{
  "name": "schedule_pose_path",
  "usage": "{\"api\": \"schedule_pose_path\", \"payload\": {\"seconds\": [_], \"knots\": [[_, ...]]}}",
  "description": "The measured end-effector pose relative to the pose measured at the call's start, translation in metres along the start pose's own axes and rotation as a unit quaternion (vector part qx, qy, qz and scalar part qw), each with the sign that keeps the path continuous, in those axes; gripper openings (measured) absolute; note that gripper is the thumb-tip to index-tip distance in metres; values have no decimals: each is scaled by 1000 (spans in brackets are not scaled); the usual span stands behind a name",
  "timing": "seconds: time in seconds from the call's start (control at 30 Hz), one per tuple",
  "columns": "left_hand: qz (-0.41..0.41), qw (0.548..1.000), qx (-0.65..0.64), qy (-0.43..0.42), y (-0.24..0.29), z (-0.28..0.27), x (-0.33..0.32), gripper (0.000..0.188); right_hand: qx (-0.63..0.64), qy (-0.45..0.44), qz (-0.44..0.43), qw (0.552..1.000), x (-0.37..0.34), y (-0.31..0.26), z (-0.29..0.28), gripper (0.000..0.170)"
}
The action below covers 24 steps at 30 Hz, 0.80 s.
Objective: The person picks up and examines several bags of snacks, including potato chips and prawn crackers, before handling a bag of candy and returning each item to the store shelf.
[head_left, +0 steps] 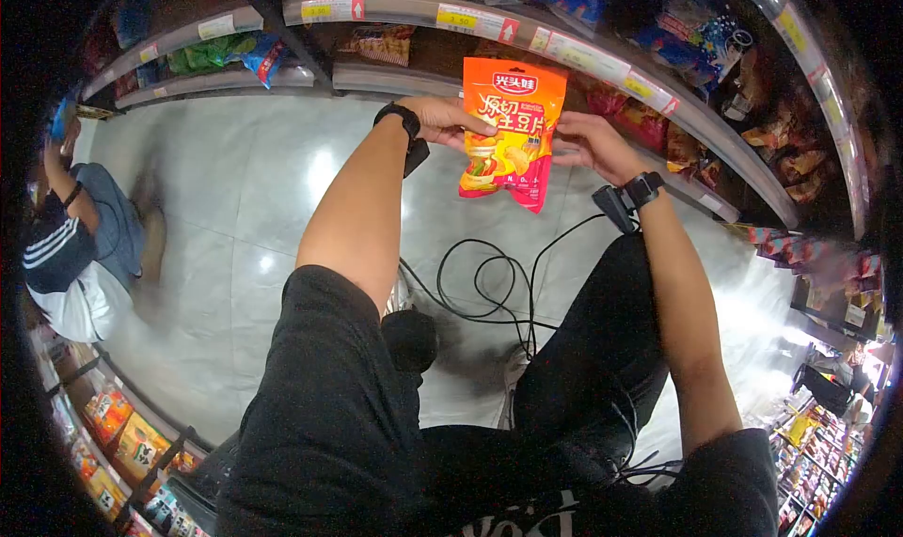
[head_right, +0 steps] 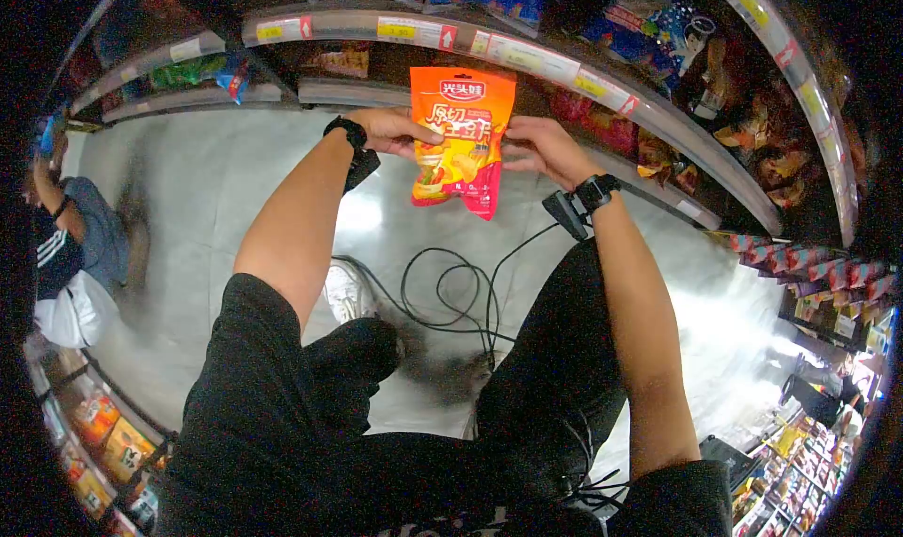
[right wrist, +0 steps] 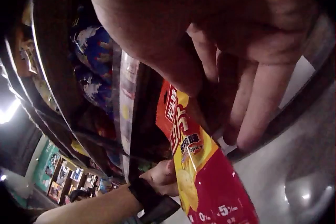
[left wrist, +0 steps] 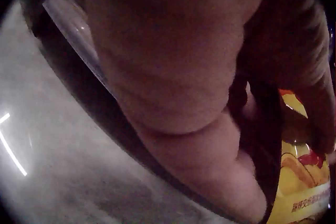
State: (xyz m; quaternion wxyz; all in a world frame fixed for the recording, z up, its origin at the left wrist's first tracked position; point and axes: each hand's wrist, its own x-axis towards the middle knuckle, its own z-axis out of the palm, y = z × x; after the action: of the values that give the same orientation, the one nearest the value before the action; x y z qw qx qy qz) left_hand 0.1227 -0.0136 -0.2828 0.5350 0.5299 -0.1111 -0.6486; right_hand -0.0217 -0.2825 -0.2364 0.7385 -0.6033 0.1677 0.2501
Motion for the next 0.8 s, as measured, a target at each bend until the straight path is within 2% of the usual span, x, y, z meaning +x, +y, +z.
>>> {"api": "schedule_pose_path", "payload": {"seconds": [0.07, 0.17, 0.8], "knots": [[-2, 1000, 15, 6, -2, -2, 4, 54, 15, -28, -5, 999, 4, 4, -8, 32], [-13, 999, 35, 24, -3, -5, 7, 55, -120, 9, -17, 993, -7, -6, 18, 35], [-4, 1000, 23, 14, 0, 3, 14, 54, -105, 23, -17, 994, -2, 1, 1, 36]]}}
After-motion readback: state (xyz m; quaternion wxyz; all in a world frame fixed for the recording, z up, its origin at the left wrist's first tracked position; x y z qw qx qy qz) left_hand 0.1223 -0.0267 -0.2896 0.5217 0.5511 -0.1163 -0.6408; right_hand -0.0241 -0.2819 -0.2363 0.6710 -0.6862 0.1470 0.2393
